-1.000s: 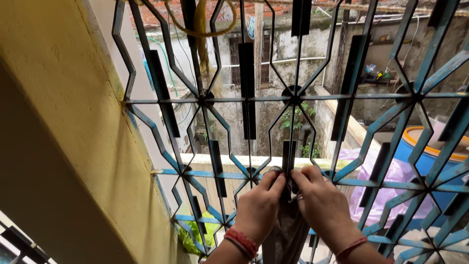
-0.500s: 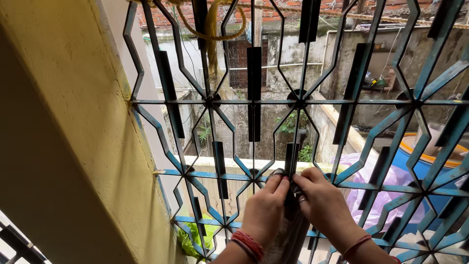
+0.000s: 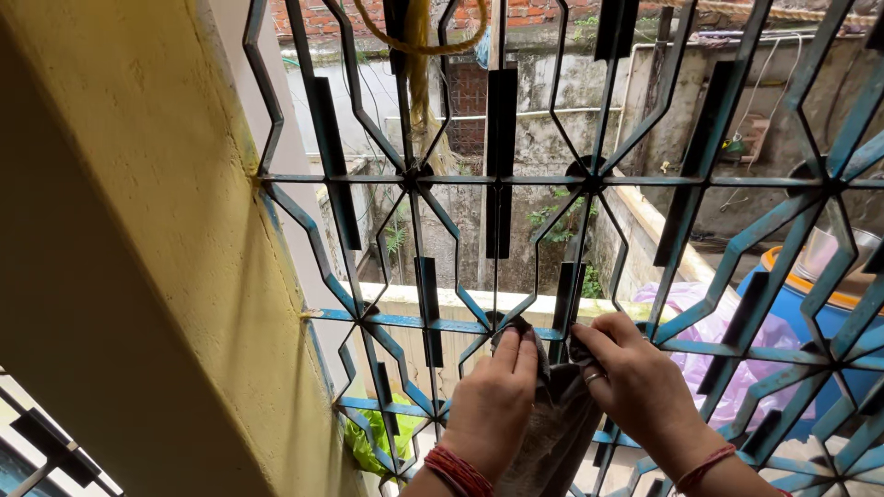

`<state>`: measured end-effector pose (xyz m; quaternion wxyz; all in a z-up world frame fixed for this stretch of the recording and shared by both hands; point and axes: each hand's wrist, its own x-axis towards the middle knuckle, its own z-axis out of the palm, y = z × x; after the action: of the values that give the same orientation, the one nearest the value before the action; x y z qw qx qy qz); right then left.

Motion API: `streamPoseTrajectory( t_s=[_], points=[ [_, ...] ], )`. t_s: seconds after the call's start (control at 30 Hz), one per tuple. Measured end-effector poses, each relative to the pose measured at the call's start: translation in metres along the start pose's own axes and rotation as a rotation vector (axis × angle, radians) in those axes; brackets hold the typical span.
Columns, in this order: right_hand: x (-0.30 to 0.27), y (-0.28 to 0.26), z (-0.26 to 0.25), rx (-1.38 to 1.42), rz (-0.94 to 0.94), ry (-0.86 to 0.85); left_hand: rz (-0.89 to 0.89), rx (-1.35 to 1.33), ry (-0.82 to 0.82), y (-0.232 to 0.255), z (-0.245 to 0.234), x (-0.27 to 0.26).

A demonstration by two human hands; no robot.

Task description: The person cleans a metal window grill by wiping the bars and frame with a cloth.

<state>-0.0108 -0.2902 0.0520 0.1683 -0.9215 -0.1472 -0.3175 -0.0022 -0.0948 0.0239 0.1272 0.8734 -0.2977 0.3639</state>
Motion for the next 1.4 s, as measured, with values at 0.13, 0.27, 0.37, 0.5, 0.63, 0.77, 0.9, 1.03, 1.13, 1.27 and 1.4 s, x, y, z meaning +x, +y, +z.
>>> streamPoseTrajectory(
  t_s=[0.13, 0.27, 0.37, 0.5, 0.63, 0.77, 0.9, 1.03, 1.13, 1.27, 1.4],
  points=[
    [-0.001, -0.003, 0.000, -0.034, 0.006, 0.020, -0.101, 0.035, -0.101, 0.010, 0.009, 0.024],
    [-0.010, -0.005, -0.009, -0.082, 0.054, -0.020, -0.074, 0.101, -0.228, 0.005, 0.000, 0.018],
    [-0.013, -0.002, -0.011, -0.078, 0.077, -0.044, -0.028, 0.063, -0.208, 0.002, -0.006, 0.004],
    [-0.015, -0.003, -0.009, -0.081, 0.082, -0.065, -0.015, 0.113, -0.152, 0.006, 0.008, 0.020],
    [-0.019, -0.006, -0.012, -0.083, 0.134, -0.074, -0.024, -0.002, -0.101, 0.003, 0.007, 0.009],
    [-0.019, -0.003, -0.008, -0.034, 0.112, -0.002, 0.018, -0.103, 0.023, -0.022, -0.003, -0.025],
    [-0.017, -0.006, 0.006, -0.027, 0.076, 0.074, -0.061, -0.081, 0.206, -0.053, -0.008, -0.042],
    [-0.016, -0.011, 0.020, -0.079, 0.110, 0.105, -0.107, -0.024, 0.221, -0.061, 0.002, -0.025],
    [-0.015, -0.009, 0.024, -0.082, 0.108, 0.154, -0.082, -0.153, 0.200, -0.039, 0.008, -0.017],
    [-0.018, -0.007, 0.025, -0.098, 0.124, 0.117, -0.075, -0.232, 0.221, -0.059, -0.005, -0.030],
    [-0.022, -0.002, 0.030, -0.121, 0.187, 0.059, -0.108, -0.169, 0.188, -0.090, -0.003, -0.054]
  ],
)
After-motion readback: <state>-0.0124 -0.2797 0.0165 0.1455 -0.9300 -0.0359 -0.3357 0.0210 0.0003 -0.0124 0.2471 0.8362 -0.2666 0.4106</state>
